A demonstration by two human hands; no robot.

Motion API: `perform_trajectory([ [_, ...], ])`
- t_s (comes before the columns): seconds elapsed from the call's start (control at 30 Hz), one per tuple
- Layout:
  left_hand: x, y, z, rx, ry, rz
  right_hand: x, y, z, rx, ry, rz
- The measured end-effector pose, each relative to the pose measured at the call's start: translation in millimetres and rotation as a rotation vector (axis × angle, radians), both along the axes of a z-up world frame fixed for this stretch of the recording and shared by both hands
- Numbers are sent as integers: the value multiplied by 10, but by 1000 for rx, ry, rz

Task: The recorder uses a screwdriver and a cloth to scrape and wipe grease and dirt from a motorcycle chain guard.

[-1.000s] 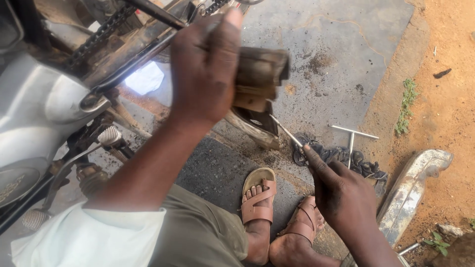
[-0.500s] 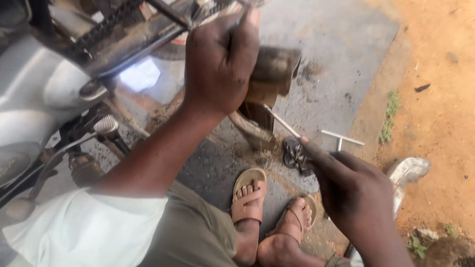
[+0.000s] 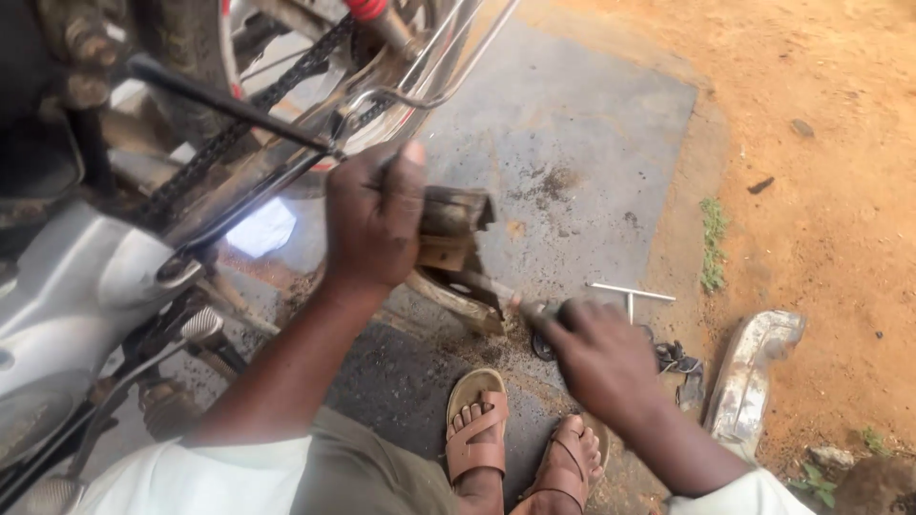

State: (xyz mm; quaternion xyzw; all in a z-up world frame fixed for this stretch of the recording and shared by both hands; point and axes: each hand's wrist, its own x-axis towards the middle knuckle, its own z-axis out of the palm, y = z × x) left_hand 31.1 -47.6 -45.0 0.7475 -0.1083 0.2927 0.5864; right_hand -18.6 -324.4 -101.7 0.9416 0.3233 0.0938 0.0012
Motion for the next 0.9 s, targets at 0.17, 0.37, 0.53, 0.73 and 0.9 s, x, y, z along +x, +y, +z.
perform_trajectory([
  [0.17, -51, 57, 0, 127, -69, 75, -2, 43, 12, -176, 141, 11],
  [0.37, 10, 113, -25, 82, -2, 51, 70, 265, 540, -188, 177, 52],
  [0.53, -49, 184, -86, 9, 46, -15, 120, 360, 698, -328, 428, -28],
  [0.73, -25, 259, -36, -143, 179, -47, 110, 415, 787, -60, 146, 153],
  [0.9, -25, 348, -192, -141, 115, -43, -8, 487, 966, -73, 238, 127],
])
